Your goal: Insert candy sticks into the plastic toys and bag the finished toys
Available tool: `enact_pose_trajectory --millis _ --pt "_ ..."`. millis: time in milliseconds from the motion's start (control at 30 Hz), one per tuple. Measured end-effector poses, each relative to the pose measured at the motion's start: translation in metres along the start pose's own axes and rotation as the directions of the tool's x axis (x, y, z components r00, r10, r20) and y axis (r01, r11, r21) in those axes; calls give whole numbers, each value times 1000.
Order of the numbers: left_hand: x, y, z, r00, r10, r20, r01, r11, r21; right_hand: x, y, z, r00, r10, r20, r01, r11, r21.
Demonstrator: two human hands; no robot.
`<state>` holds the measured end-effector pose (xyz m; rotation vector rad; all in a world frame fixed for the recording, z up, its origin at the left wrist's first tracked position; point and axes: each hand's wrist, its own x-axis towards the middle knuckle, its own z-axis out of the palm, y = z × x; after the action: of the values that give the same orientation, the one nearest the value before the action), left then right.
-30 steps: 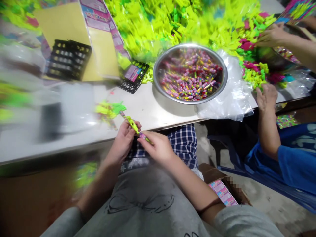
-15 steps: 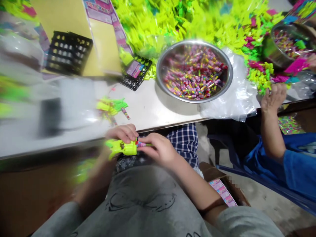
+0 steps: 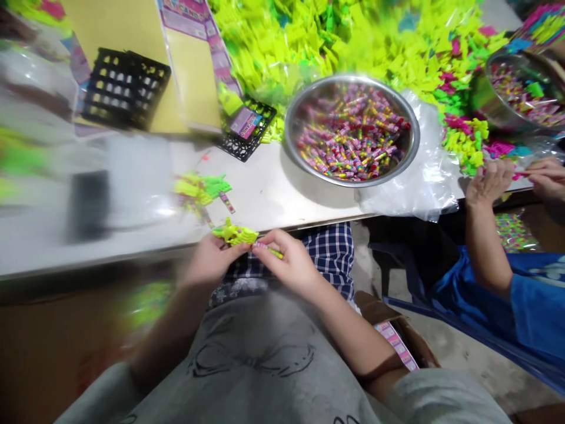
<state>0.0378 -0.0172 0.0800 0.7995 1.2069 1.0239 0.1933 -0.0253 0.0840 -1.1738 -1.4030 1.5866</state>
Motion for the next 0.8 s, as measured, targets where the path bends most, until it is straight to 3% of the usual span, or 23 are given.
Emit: enact_pose_trajectory --millis 133,367,567,800 --pt "2 -7 2 1000 2 17 0 996 -85 2 6 2 997 10 -77 -14 999 -49" --pt "3 -24 6 999 10 33 -2 970 -242 -2 8 -1 971 -191 -141 133 929 -345" --pt "3 -29 7 1000 -15 -8 12 972 -233 -4 13 -5 933 -354 -72 274 824 -496" --pt "4 -30 13 998 1 -55 -18 950 -312 -3 15 -4 912 -393 -114 272 790 -550"
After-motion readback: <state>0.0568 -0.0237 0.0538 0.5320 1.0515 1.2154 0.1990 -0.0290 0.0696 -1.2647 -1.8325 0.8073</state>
